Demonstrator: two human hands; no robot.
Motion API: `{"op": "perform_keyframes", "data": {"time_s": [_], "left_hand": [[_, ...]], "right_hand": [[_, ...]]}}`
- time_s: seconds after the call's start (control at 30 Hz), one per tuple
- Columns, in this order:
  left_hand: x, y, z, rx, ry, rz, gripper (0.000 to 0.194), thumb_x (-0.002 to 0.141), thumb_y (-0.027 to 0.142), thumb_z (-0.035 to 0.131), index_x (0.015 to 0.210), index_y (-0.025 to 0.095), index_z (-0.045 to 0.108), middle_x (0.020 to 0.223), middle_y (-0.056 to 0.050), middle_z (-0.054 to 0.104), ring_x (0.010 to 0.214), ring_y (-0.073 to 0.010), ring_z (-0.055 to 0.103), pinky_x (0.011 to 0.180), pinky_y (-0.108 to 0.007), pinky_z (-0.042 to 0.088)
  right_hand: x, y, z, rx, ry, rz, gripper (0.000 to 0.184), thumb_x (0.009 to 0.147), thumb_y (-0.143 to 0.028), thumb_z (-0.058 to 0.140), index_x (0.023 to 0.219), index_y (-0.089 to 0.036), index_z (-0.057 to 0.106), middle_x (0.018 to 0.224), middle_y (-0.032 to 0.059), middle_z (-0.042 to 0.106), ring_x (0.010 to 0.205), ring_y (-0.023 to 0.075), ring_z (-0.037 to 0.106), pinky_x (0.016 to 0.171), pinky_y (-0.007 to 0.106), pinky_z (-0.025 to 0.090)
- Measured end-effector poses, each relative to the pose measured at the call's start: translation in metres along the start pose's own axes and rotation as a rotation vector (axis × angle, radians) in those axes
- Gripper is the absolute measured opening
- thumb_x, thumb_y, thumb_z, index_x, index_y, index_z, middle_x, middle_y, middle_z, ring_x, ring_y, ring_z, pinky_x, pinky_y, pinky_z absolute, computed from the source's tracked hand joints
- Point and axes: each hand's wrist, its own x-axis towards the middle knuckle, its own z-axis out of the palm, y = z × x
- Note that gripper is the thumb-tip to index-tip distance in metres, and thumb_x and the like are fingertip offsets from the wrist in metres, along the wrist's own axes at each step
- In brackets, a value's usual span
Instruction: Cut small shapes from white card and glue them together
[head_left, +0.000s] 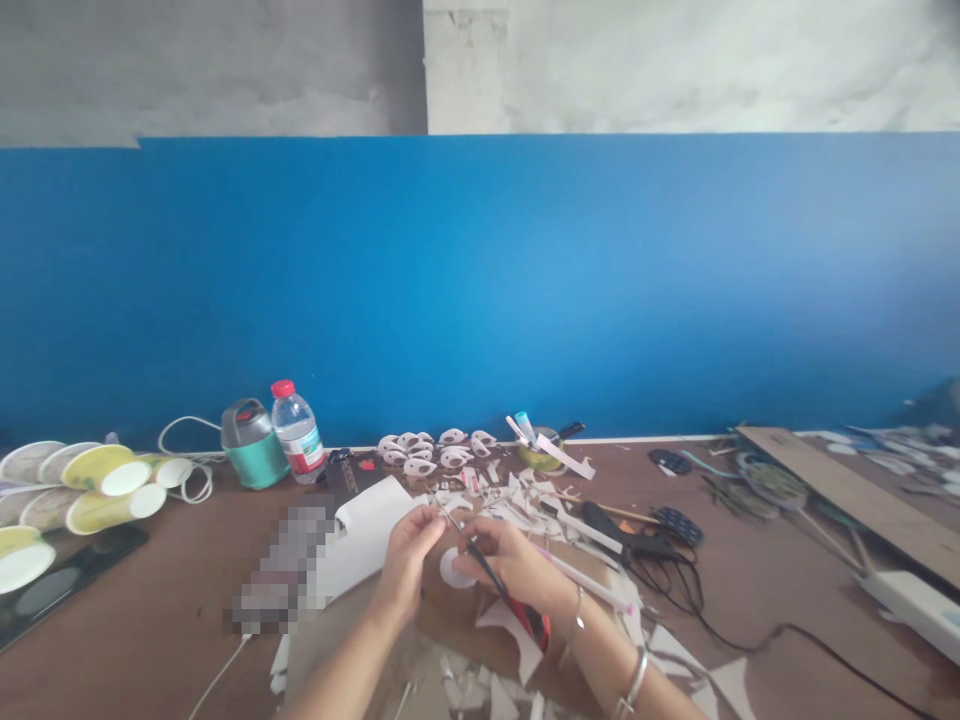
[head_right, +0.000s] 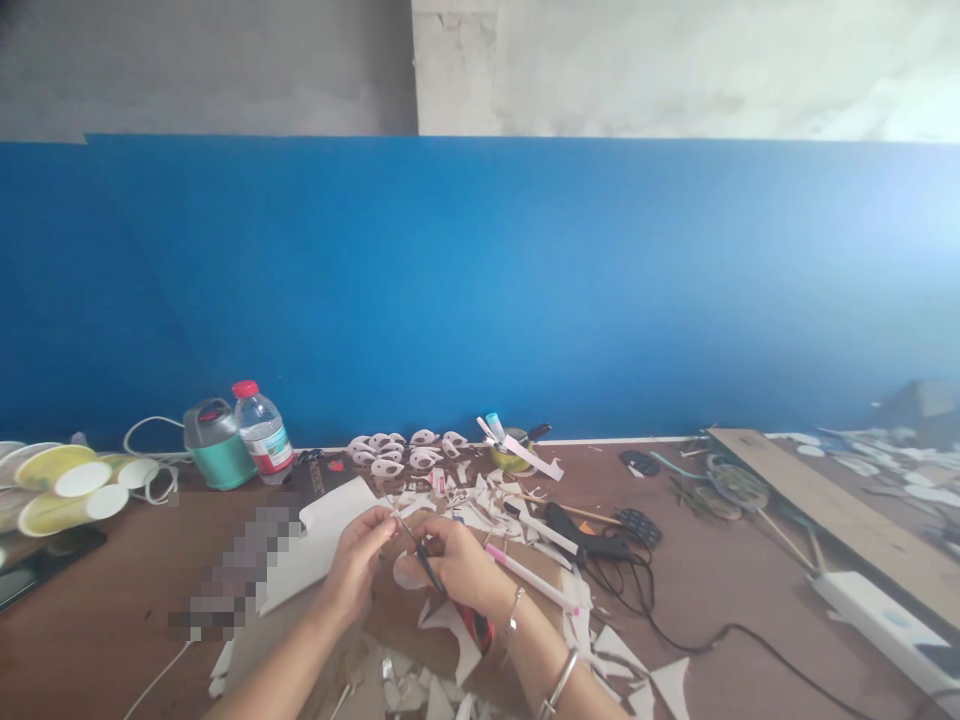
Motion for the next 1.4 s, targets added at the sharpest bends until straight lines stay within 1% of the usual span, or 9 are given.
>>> {"op": "perform_keyframes", "data": {"time_s": [0.2, 0.37, 0.53, 0.63, 0.7, 0.87, 1.0, 1.17, 1.4], "left_hand": [[0.0038, -0.0037, -0.0043, 0.025, 0.003, 0.033, 0.020, 0.071, 0.030, 0.068, 0.064, 0.015, 0.056, 0.061, 0.001, 0.060, 0.061, -0.0135, 0.052, 0.061, -0.024, 0.038], [0.0050, -0.0059, -0.0058, 0.041, 0.048, 0.067, 0.020, 0.070, 0.031, 0.068, 0.065, 0.015, 0.058, 0.062, 0.001, 0.058, 0.063, -0.0136, 0.051, 0.061, -0.024, 0.038], [0.0033, -0.0058, -0.0042, 0.022, 0.004, 0.025, 0.021, 0.073, 0.033, 0.066, 0.068, 0.015, 0.058, 0.064, -0.001, 0.061, 0.063, -0.0147, 0.053, 0.063, -0.025, 0.039], [0.0033, -0.0053, -0.0045, 0.037, -0.009, 0.014, 0.020, 0.073, 0.032, 0.066, 0.065, 0.016, 0.056, 0.061, 0.001, 0.059, 0.060, -0.0134, 0.051, 0.060, -0.024, 0.038], [0.0036, -0.0053, -0.0054, 0.068, -0.027, 0.016, 0.019, 0.072, 0.030, 0.067, 0.065, 0.016, 0.057, 0.061, 0.000, 0.060, 0.061, -0.0139, 0.052, 0.061, -0.024, 0.038], [0.0039, -0.0069, -0.0074, 0.084, -0.017, 0.000, 0.020, 0.070, 0.031, 0.069, 0.065, 0.016, 0.057, 0.060, 0.001, 0.059, 0.060, -0.0133, 0.050, 0.059, -0.023, 0.037], [0.0032, -0.0074, -0.0065, 0.065, -0.011, -0.007, 0.022, 0.071, 0.032, 0.068, 0.064, 0.016, 0.056, 0.059, 0.002, 0.058, 0.059, -0.0127, 0.048, 0.058, -0.022, 0.036], [0.0030, -0.0060, -0.0048, 0.058, 0.001, 0.013, 0.023, 0.071, 0.032, 0.068, 0.063, 0.015, 0.056, 0.059, 0.002, 0.055, 0.058, -0.0118, 0.046, 0.057, -0.021, 0.036], [0.0025, -0.0038, -0.0029, 0.052, 0.034, 0.030, 0.024, 0.071, 0.033, 0.068, 0.063, 0.015, 0.055, 0.059, 0.002, 0.054, 0.059, -0.0120, 0.046, 0.058, -0.022, 0.035]], "right_hand": [[-0.0003, -0.0007, 0.0005, -0.007, -0.001, 0.009, 0.022, 0.065, -0.028, 0.072, 0.075, -0.016, 0.056, 0.051, -0.0076, 0.045, 0.044, 0.0050, 0.033, 0.042, 0.018, 0.024], [0.0005, 0.0011, -0.0001, -0.045, 0.011, 0.026, 0.021, 0.067, -0.029, 0.070, 0.077, -0.016, 0.057, 0.050, -0.0079, 0.045, 0.043, 0.0050, 0.033, 0.041, 0.018, 0.024], [0.0006, 0.0053, -0.0001, -0.081, 0.018, 0.007, 0.021, 0.067, -0.030, 0.069, 0.077, -0.017, 0.056, 0.049, -0.0079, 0.045, 0.042, 0.0052, 0.034, 0.039, 0.017, 0.025], [0.0006, 0.0075, -0.0006, -0.090, 0.004, 0.025, 0.022, 0.068, -0.031, 0.068, 0.079, -0.017, 0.056, 0.050, -0.0073, 0.047, 0.042, 0.0063, 0.039, 0.039, 0.017, 0.029], [0.0007, 0.0080, -0.0014, -0.089, -0.014, 0.033, 0.023, 0.068, -0.031, 0.068, 0.080, -0.017, 0.055, 0.051, -0.0071, 0.048, 0.042, 0.0069, 0.041, 0.040, 0.018, 0.031], [0.0016, 0.0048, -0.0041, -0.107, -0.024, 0.021, 0.022, 0.068, -0.031, 0.068, 0.077, -0.016, 0.055, 0.049, -0.0081, 0.043, 0.043, 0.0055, 0.035, 0.040, 0.017, 0.026], [0.0013, 0.0029, -0.0053, -0.086, -0.032, 0.029, 0.023, 0.069, -0.034, 0.069, 0.076, -0.016, 0.056, 0.049, -0.0078, 0.042, 0.043, 0.0053, 0.032, 0.040, 0.017, 0.024], [0.0011, 0.0055, -0.0063, -0.079, -0.036, 0.033, 0.026, 0.066, -0.035, 0.072, 0.075, -0.017, 0.056, 0.049, -0.0078, 0.042, 0.043, 0.0055, 0.032, 0.040, 0.017, 0.023], [0.0026, 0.0074, -0.0067, -0.102, -0.026, 0.031, 0.025, 0.068, -0.036, 0.070, 0.075, -0.017, 0.057, 0.047, -0.0081, 0.042, 0.041, 0.0055, 0.032, 0.039, 0.018, 0.023]]}}
